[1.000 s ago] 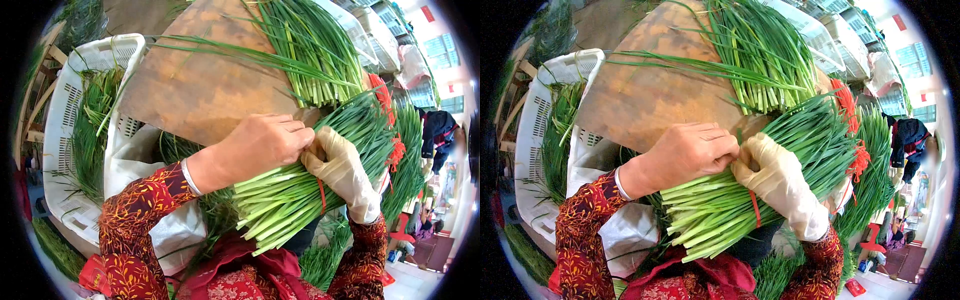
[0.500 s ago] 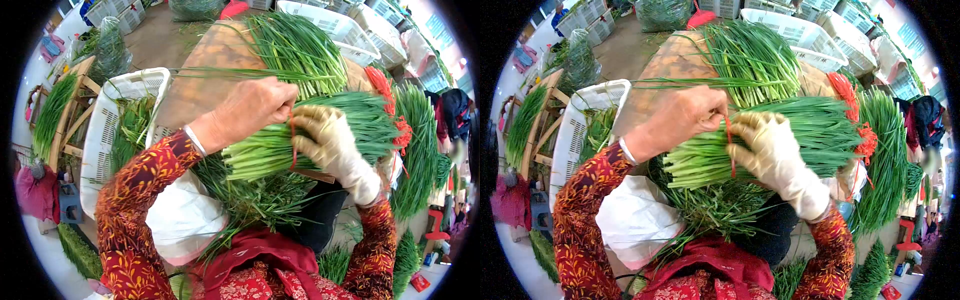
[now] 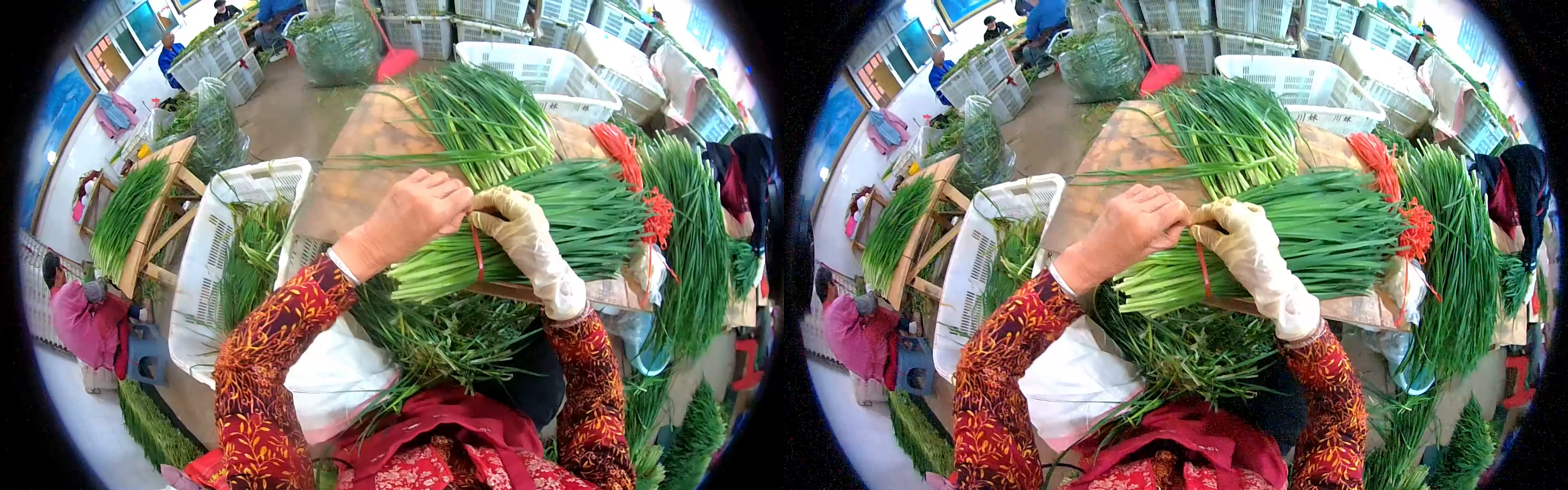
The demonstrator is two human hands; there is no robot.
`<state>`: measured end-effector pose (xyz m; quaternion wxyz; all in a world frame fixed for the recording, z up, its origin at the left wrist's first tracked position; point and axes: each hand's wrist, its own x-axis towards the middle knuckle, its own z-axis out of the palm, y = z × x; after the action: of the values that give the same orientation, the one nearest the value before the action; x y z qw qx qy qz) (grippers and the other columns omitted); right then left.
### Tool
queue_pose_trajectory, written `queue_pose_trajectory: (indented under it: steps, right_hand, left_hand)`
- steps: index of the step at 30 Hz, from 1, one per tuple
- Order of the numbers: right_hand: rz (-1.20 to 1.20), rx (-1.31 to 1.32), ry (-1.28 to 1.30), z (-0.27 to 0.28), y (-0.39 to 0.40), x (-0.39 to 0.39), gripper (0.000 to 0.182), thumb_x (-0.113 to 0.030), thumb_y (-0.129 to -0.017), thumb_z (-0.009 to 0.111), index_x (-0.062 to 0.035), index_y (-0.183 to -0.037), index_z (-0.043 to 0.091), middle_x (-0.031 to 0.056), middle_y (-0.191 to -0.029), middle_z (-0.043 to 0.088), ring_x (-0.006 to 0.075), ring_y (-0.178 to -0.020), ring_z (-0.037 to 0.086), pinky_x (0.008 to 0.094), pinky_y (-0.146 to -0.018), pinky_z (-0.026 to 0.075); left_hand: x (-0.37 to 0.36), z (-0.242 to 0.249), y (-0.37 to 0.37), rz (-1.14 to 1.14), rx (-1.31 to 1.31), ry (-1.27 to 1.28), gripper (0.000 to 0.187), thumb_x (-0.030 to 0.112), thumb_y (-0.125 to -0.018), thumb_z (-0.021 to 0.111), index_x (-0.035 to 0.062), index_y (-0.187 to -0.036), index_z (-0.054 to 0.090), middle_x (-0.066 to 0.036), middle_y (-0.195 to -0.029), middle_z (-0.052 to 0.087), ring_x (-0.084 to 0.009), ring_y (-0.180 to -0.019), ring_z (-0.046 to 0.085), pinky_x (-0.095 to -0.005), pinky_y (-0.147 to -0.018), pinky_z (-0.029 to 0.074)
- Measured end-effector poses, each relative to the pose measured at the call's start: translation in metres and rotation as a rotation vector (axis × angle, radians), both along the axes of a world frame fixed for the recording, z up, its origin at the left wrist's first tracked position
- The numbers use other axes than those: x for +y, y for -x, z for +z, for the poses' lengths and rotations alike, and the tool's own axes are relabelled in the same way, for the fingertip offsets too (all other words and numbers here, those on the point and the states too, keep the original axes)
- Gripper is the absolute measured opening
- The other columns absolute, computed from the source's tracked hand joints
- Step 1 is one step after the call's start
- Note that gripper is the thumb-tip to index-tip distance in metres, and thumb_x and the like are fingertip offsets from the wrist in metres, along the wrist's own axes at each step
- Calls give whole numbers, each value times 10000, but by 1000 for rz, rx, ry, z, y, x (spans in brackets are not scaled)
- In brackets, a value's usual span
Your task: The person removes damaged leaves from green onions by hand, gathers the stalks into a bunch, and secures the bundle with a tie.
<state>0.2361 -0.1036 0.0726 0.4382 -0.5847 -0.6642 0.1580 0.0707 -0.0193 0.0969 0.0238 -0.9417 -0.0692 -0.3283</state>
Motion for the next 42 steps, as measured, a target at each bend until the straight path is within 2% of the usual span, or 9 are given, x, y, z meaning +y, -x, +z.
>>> queue_pose_trajectory:
  steps: [4, 8, 13, 26, 29, 34, 36, 41, 42]
  right_hand:
    - [-58, -218, -115, -1, 4, -5, 86, -171, -738, 627, -103, -790, 614, 53, -803, 606, 244, -827, 559, 355, -780, 381]
    - [-110, -83, -139, -8, 5, -9, 91, -114, -733, 637, -92, -804, 585, 36, -797, 594, 214, -797, 539, 338, -803, 373]
    - [-64, -12, -109, -8, 3, -12, 96, -61, -731, 639, -54, -789, 564, 59, -777, 579, 216, -766, 523, 315, -741, 413]
    - [109, -344, -287, -13, 15, -28, 108, -99, -722, 600, -104, -790, 516, 46, -785, 544, 243, -823, 509, 427, -906, 327]
    - [-86, -395, -242, -9, 9, -21, 90, -94, -732, 609, -86, -800, 551, 91, -878, 579, 286, -925, 512, 438, -898, 335]
    - [23, 489, -192, 8, 16, -99, 197, -58, -800, 590, -50, -994, 551, 53, -927, 575, 149, -873, 537, 278, -807, 425]
    - [95, 718, 330, -18, 27, -128, 191, -133, -834, 584, -39, -997, 554, 48, -958, 572, 124, -879, 528, 258, -807, 423]
    - [154, 1333, 569, -122, 45, -148, 861, -567, -775, 532, 9, -1338, 227, 174, -1298, 393, 259, -1182, 411, 383, -944, 355]
    - [213, 1502, 467, -135, 49, -148, 808, -534, -781, 554, -22, -1333, 262, 142, -1307, 386, 241, -1196, 387, 400, -934, 364]
  left_hand:
    - [-6, -5, 2, 40, 16, 91, 121, 117, -730, 602, 76, -806, 516, -63, -779, 551, -230, -765, 559, -335, -682, 452]
    - [-16, -15, 1, 86, 40, 745, 573, 407, -761, 606, 29, -1160, 444, -189, -1146, 502, -297, -1089, 485, -389, -938, 378]
    - [-35, -32, -8, 242, 383, 331, 1038, 568, -587, 677, -77, -1288, 265, -213, -1320, 342, -298, -1253, 310, -432, -1062, 178]
    - [-29, -51, -2, 69, 206, 438, 1041, 416, -549, 768, -14, -1317, 212, -227, -1289, 364, -354, -1188, 373, -443, -1011, 274]
    - [-2, -47, -15, -137, 282, 817, 917, 419, -575, 765, 30, -1275, 316, -211, -1146, 502, -347, -1054, 487, -389, -900, 400]
    - [11, -10, -6, 182, 691, 887, 838, 577, -679, 622, 58, -1278, 348, -198, -1231, 467, -314, -1120, 466, -360, -934, 363]
    - [8, -10, -3, 151, 686, 917, 828, 596, -710, 570, 47, -1286, 340, -197, -1256, 444, -308, -1146, 444, -351, -953, 343]
    - [-11, -16, 8, 77, 650, 988, 688, 497, -838, 465, 35, -1323, 308, -178, -1286, 424, -277, -1171, 421, -328, -967, 316]
    - [-19, -16, 15, 77, 660, 997, 688, 497, -838, 465, 35, -1323, 308, -178, -1286, 424, -277, -1171, 421, -328, -967, 316]
